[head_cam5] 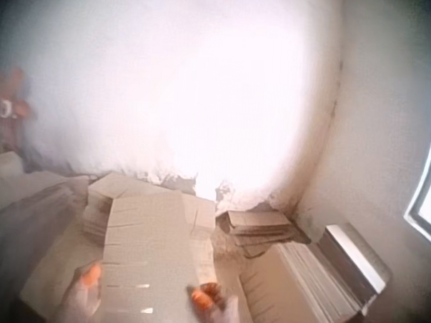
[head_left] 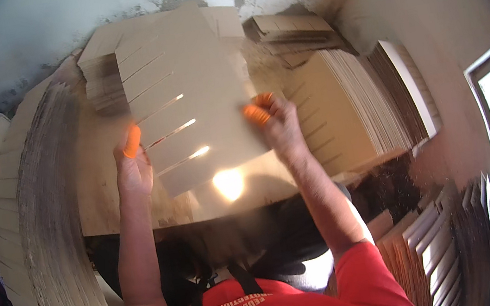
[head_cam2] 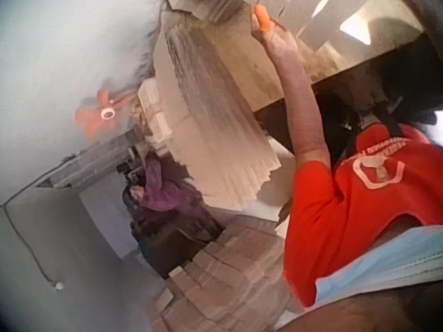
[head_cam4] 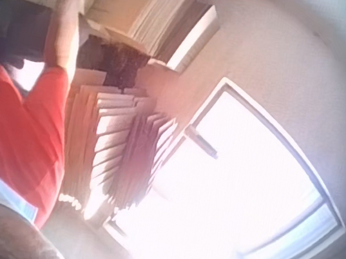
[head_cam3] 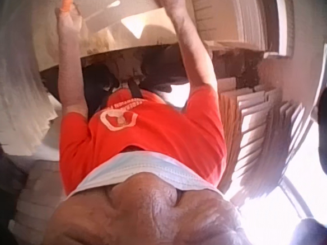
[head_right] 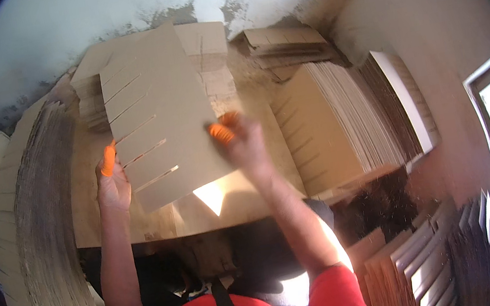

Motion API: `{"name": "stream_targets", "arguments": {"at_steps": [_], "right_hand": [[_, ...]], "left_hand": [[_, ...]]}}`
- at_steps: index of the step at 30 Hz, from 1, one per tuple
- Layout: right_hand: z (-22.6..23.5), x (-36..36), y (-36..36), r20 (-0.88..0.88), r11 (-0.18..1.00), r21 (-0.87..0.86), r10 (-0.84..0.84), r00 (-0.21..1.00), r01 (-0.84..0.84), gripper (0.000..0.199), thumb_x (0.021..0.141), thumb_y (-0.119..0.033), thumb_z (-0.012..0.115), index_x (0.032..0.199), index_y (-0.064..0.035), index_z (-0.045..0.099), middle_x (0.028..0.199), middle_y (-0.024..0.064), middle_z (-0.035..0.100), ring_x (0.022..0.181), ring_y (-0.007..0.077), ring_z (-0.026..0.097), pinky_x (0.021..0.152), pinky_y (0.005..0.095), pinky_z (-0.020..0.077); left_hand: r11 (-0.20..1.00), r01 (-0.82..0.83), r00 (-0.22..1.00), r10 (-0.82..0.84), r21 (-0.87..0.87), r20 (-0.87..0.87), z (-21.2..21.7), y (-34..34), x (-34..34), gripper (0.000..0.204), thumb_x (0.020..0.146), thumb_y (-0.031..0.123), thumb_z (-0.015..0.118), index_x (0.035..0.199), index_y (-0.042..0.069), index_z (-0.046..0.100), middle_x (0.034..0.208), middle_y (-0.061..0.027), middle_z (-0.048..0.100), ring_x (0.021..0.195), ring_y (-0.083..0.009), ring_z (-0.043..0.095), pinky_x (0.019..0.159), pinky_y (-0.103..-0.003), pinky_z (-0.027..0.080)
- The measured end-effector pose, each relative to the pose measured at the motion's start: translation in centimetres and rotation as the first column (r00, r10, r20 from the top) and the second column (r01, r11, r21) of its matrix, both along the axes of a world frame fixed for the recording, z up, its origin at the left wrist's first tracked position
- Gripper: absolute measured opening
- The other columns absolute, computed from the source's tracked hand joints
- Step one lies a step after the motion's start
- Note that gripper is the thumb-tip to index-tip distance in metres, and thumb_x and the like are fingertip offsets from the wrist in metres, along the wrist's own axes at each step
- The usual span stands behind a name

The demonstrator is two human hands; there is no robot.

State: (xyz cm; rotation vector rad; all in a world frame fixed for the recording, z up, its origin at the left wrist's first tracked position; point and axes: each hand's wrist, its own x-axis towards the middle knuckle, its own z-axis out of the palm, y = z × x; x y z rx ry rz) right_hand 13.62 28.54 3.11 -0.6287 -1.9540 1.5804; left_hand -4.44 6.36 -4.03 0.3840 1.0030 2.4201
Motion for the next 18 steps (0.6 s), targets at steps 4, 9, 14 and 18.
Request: {"name": "stream_targets", "arguments": {"at_steps": [4, 9, 14, 18], "right_hand": [[-0.9, -2.2, 0.1, -0.029, 0.964, -0.186, 0.19, 0.981, -0.192, 0.015, 0.09, -0.012, 0.072, 0.097, -0.001, 0.065, 0.084, 0.0024, 0.068, 0.069, 0.0055, 0.058, 0.058, 0.021, 0.0446], [2.0, -3.4, 2.1, 0.02, 0.861, -0.404, 0.346, 0.938, -0.309, 0.025, 0.086, -0.011, 0.075, 0.105, 0.0039, 0.07, 0.097, 0.01, 0.072, 0.079, 0.0126, 0.066, 0.067, 0.022, 0.0507], [1.4, -1.9, 6.1, 0.067, 0.983, -0.154, -0.09, 0.994, 0.1, 0.019, 0.082, -0.008, 0.078, 0.069, -0.0023, 0.065, 0.058, -0.0053, 0.052, 0.049, 0.0056, 0.043, 0.043, 0.0248, 0.029], [0.5, 0.6, 9.7, -0.151, 0.768, 0.319, -0.537, 0.83, 0.556, 0.03, 0.084, -0.008, 0.078, 0.062, -0.0023, 0.06, 0.054, -0.008, 0.041, 0.053, 0.0024, 0.029, 0.048, 0.0213, 0.0242]], "left_hand": [[0.883, -0.274, 0.935, 0.338, -0.381, 0.11, 2.7, 1.1, -1.1, 0.022, 0.091, 0.017, 0.067, 0.107, 0.002, 0.065, 0.1, -0.0047, 0.066, 0.092, -0.0158, 0.064, 0.084, -0.032, 0.053], [0.946, 0.009, 0.995, -0.041, -0.323, -0.092, 0.5, 2.6, -5.8, 0.014, 0.09, 0.008, 0.065, 0.101, -0.001, 0.067, 0.092, -0.0049, 0.068, 0.085, -0.0148, 0.065, 0.082, -0.028, 0.052], [0.747, 0.038, 0.895, -0.321, -0.664, -0.31, 3.8, 10.3, -7.8, 0.037, 0.09, 0.015, 0.067, 0.123, -0.001, 0.063, 0.103, -0.0065, 0.069, 0.099, -0.0137, 0.064, 0.094, -0.029, 0.047], [0.678, -0.539, 0.395, -0.32, -0.5, -0.861, 4.8, 17.3, -10.9, 0.056, 0.086, 0.022, 0.074, 0.131, -0.005, 0.055, 0.12, -0.0217, 0.063, 0.114, -0.0322, 0.059, 0.095, -0.041, 0.047]]}}
